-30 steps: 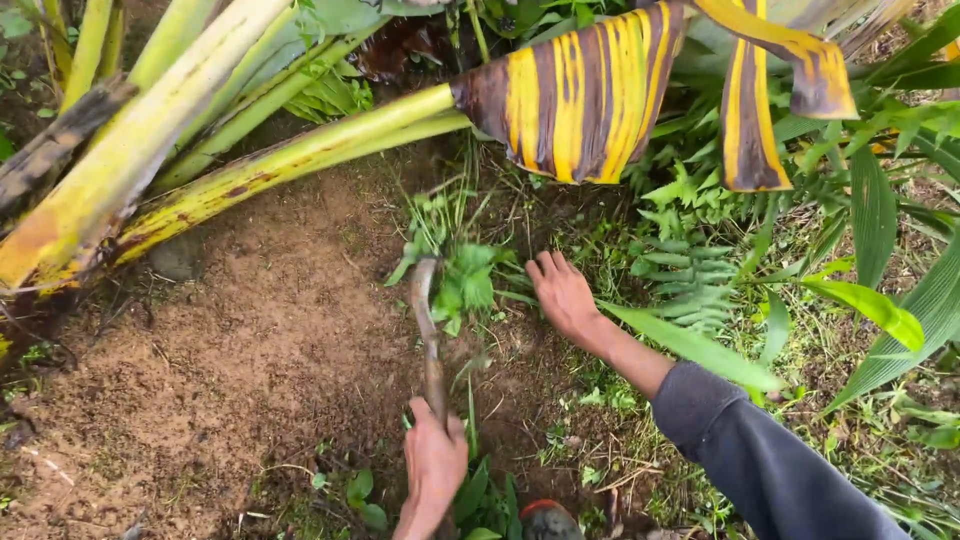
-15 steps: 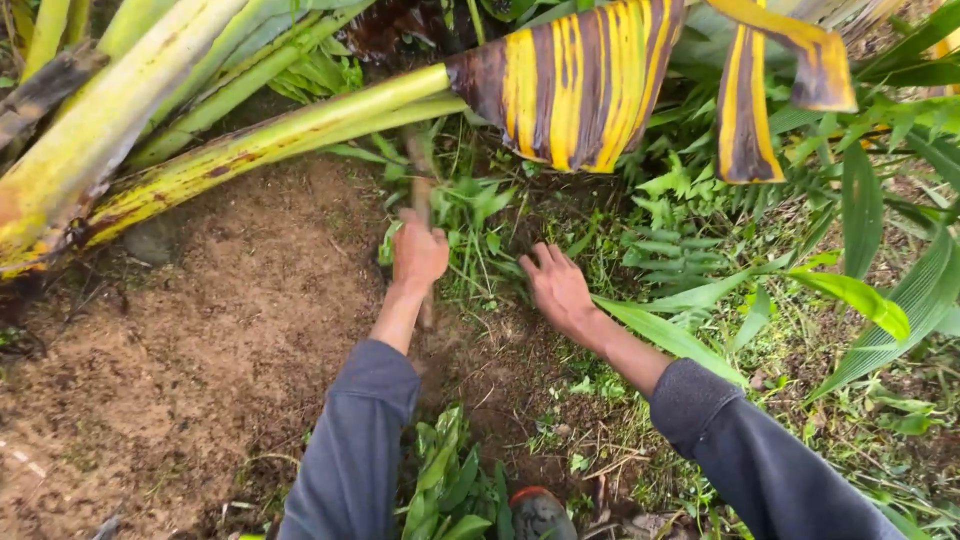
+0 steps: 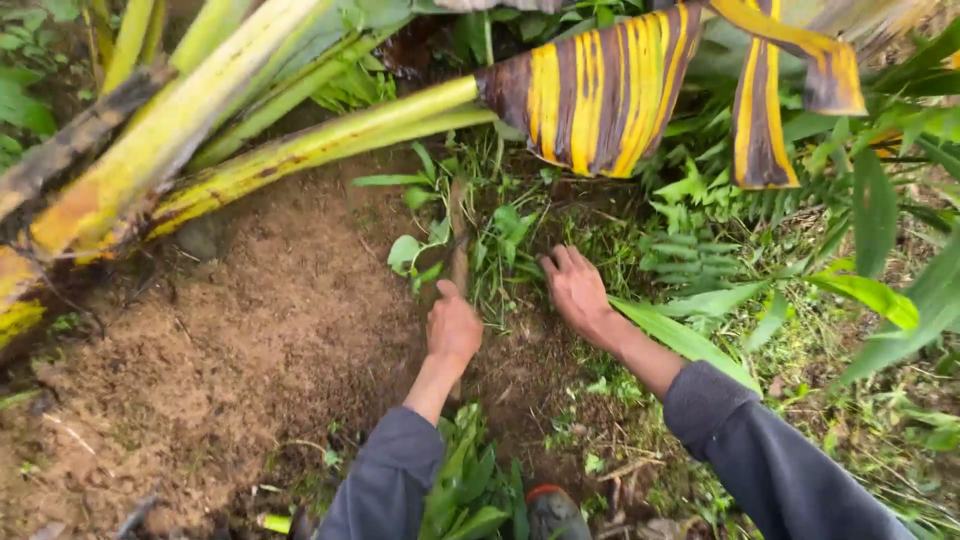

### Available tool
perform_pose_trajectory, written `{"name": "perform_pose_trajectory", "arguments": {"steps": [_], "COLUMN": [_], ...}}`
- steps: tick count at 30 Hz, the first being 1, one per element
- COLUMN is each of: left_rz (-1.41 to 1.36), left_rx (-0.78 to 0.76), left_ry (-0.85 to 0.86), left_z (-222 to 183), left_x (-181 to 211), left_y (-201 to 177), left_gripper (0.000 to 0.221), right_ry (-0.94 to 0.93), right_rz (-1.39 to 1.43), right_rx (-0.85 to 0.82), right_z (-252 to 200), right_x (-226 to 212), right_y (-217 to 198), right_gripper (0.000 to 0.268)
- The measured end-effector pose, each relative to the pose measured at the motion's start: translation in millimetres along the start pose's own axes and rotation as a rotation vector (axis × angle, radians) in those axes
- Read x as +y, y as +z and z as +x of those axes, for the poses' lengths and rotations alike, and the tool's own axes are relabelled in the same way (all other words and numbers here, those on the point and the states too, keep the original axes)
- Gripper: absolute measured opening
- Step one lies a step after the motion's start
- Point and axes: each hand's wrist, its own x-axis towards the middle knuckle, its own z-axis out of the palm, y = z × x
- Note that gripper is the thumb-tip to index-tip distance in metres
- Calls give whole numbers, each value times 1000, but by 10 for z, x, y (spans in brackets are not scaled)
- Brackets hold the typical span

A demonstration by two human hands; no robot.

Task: Clearing weeds and grass from the ground around a fallen banana tree using a hand sickle and manual pulling.

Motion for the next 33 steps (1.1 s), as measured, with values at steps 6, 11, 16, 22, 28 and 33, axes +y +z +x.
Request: {"name": "perform_pose_trajectory", "arguments": {"steps": [6, 11, 16, 22, 28, 33], "left_rz": [-51, -27, -237, -183, -127, 8], "left_rx": [24, 76, -199, -224, -270, -215], "left_ry": [-45, -66, -283, -292, -339, -211], "left_z": [-423, -190, -711, -732, -1043, -1287], "left_x": [215, -939, -1291, -1281, -1043, -1242], "left_y": [-83, 1050, 1150, 729, 454, 452], "left_gripper": [35, 32, 18, 22, 30, 20], "right_ry": [13, 6, 52, 8, -285, -499], "right_rz": [-43, -21, 84, 40, -146, -282], "right_rx": [-17, -59, -206, -377, -432, -497], "right_z": [-64, -45, -53, 205, 736, 955], "right_x": [40, -21, 26, -108, 14, -83], "right_y": [-52, -279, -109, -623, -448, -468], "right_gripper": [19, 16, 63, 71, 93, 76]}}
